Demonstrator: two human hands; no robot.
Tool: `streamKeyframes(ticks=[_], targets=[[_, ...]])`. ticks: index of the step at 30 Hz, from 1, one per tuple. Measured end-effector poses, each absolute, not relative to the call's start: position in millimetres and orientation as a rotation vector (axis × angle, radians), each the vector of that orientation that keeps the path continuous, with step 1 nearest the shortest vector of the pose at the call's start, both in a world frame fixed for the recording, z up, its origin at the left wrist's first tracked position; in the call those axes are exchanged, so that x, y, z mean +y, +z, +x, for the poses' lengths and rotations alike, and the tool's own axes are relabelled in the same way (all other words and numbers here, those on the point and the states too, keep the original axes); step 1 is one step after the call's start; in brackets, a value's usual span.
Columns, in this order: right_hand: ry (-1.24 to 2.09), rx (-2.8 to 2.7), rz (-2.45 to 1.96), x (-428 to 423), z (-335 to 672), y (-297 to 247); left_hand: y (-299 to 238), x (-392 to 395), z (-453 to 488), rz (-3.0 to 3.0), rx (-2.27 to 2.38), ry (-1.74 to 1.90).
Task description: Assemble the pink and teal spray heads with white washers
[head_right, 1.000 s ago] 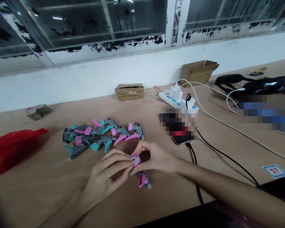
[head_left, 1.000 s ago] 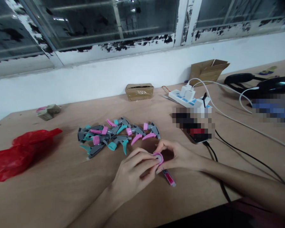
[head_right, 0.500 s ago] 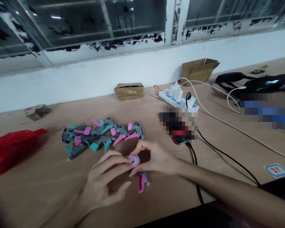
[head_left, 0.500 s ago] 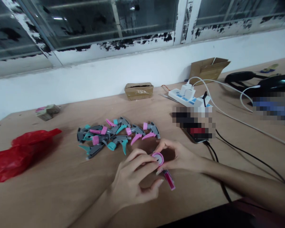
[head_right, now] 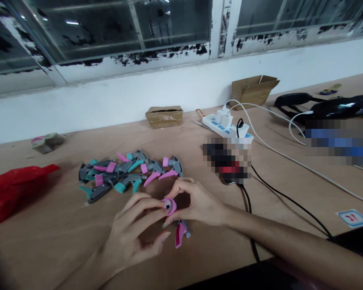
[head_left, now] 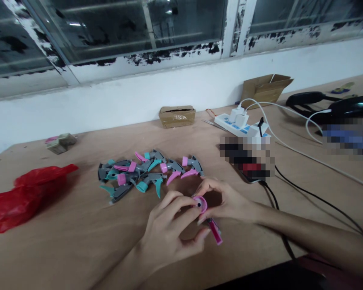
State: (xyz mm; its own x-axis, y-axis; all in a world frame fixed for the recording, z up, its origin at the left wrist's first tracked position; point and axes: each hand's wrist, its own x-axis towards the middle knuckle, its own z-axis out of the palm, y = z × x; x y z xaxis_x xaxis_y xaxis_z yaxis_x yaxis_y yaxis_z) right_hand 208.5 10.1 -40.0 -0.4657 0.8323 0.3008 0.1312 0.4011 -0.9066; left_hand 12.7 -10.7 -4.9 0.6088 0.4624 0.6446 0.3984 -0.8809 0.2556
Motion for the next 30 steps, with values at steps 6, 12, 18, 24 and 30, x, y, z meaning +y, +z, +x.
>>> streamKeyframes(ticks=[6, 12, 18, 24, 30], targets=[[0.997, -1.897, -0.870, 9.8, 210.1, -41.1, -4.6, -11.9, 15.5, 2.724, 0.759, 1.197], [1.000, -1.805, -0.911, 11.0, 211.2, -43.7, -5.5, -11.8, 15.2, 2.702, 0.771, 1.142], [1.197, -1.691, -0.831, 8.6, 203.8, -55.8, -6.0, -11.5, 16.2, 2.646, 0.868, 1.047], [1.232, -1.700, -0.837, 8.6, 200.5, -58.0, -9.9, -9.5, 16.4, 2.607, 0.893, 1.054], [1.194, -1.725, -0.786, 9.5, 202.8, -49.1, -11.0, -13.2, 15.9, 2.630, 0.876, 1.069]])
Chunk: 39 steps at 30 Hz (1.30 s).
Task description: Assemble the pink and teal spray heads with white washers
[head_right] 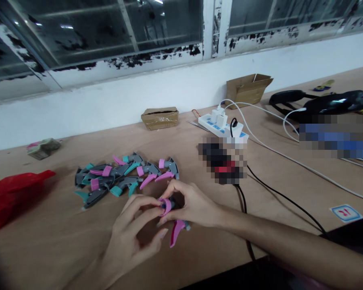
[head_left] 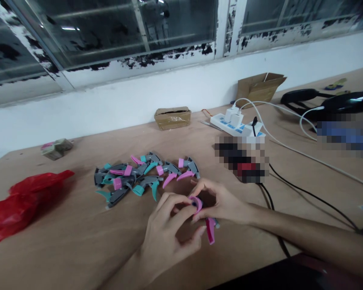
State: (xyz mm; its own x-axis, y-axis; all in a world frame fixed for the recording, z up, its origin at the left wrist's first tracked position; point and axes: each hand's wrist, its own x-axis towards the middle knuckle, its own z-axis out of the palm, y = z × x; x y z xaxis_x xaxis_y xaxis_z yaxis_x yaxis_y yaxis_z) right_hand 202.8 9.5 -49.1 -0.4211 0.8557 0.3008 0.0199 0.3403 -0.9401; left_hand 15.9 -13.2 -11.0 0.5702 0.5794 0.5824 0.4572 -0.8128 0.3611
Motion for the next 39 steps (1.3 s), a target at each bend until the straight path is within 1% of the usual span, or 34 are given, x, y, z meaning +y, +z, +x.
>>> streamKeyframes(ticks=[6, 11, 14, 19, 25, 28, 31, 34, 37, 39], targets=[[1.088, -1.771, -0.847, 8.0, 202.4, -47.6, -9.9, -15.1, 20.2, 2.634, 0.912, 1.041], [1.088, -1.769, -0.899, 11.4, 204.2, -52.6, -11.1, -11.9, 21.7, 2.563, 0.933, 0.985], [0.955, -1.845, -0.966, 12.3, 205.7, -50.2, -13.1, -9.1, 19.9, 2.478, 0.916, 0.978], [0.750, -1.982, -0.995, 10.1, 205.0, -41.5, -14.8, -7.8, 15.5, 2.379, 0.869, 1.084], [0.668, -2.052, -1.034, 18.2, 214.9, -17.1, -8.1, -9.2, 10.1, 2.316, 0.904, 1.316], [0.599, -2.139, -1.122, 43.1, 229.1, 2.6, -6.1, -9.3, 7.7, 2.283, 0.917, 1.361], [0.403, -2.202, -1.226, 87.1, 241.9, 15.3, -9.0, -9.8, 7.0, 2.277, 0.905, 1.336], [0.276, -2.412, -1.326, 137.1, 243.8, 16.5, -13.6, -10.6, 8.0, 2.289, 0.885, 1.276], [0.233, -2.466, -1.379, 173.7, 233.3, 11.3, -15.8, -10.5, 8.7, 2.298, 0.899, 1.242], [0.208, -2.467, -1.405, 183.1, 224.3, 7.6, -15.9, -9.6, 8.3, 2.292, 0.916, 1.240]])
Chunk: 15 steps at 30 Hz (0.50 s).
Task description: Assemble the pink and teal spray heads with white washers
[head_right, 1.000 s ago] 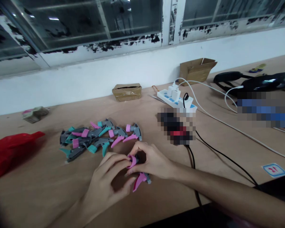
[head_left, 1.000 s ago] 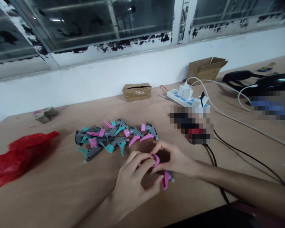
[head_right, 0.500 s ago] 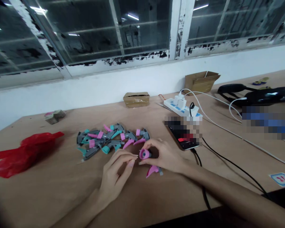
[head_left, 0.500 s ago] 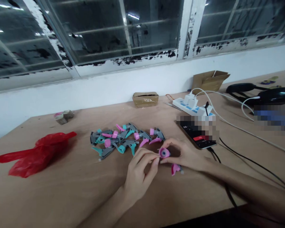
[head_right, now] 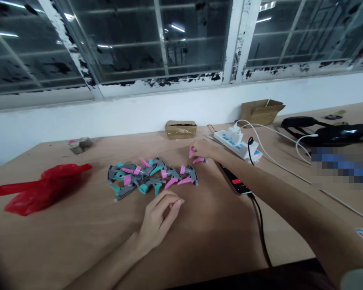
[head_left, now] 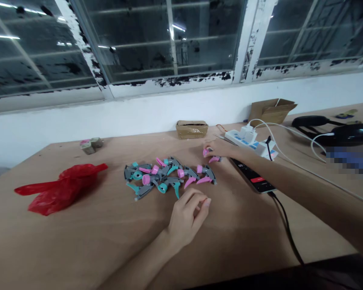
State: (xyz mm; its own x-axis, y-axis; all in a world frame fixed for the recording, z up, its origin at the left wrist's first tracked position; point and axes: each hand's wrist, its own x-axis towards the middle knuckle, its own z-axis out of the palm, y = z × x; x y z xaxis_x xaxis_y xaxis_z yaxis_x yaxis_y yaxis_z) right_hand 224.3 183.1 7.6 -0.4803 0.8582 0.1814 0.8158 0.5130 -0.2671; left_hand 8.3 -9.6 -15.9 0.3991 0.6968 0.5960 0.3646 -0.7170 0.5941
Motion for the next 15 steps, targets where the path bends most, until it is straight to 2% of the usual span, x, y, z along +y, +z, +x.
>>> streamKeyframes(ticks=[3, 10, 15], targets=[[0.172, -2.435, -1.403, 169.2, 215.0, 0.6, -15.9, -8.2, 6.8, 2.278, 0.943, 1.239], [-0.014, -2.395, -1.274, 77.2, 185.2, -32.7, -18.8, -11.7, 10.6, 2.331, 0.935, 1.176], [-0.069, -2.388, -1.410, 78.1, 155.4, -42.1, -18.5, -14.6, 14.2, 2.342, 0.940, 1.176]])
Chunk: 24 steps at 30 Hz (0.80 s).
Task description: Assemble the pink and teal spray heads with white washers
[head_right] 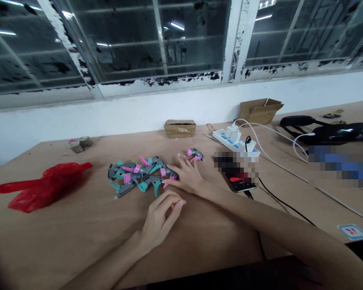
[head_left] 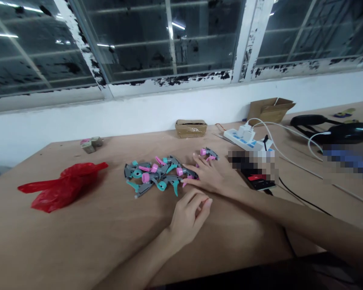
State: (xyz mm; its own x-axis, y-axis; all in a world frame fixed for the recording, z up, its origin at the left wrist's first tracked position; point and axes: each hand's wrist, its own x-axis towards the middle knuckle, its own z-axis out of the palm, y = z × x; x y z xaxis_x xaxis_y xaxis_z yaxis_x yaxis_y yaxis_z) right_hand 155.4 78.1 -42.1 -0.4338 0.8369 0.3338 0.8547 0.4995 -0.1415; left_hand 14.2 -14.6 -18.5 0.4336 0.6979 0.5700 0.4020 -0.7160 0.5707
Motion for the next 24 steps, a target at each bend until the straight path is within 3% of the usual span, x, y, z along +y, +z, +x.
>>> streamKeyframes(ticks=[7, 11, 14, 17, 24], targets=[[-0.146, -2.356, -1.445, 124.1, 187.5, -47.9, -16.2, -4.9, 5.2, 2.419, 1.061, 1.223], [-0.107, -2.315, -1.449, 145.6, 204.4, -52.7, -3.2, 25.8, -22.6, 2.532, 1.528, 1.221], [-0.098, -2.322, -1.423, 152.1, 206.8, -53.4, 5.0, 51.5, -49.3, 2.563, 1.995, 0.860], [-0.073, -2.344, -1.426, 152.1, 206.1, -52.7, 6.3, 67.9, -66.3, 2.549, 2.077, 0.460], [-0.051, -2.365, -1.424, 150.8, 207.2, -51.8, -1.7, 83.9, -71.9, 2.598, 1.994, 0.364]])
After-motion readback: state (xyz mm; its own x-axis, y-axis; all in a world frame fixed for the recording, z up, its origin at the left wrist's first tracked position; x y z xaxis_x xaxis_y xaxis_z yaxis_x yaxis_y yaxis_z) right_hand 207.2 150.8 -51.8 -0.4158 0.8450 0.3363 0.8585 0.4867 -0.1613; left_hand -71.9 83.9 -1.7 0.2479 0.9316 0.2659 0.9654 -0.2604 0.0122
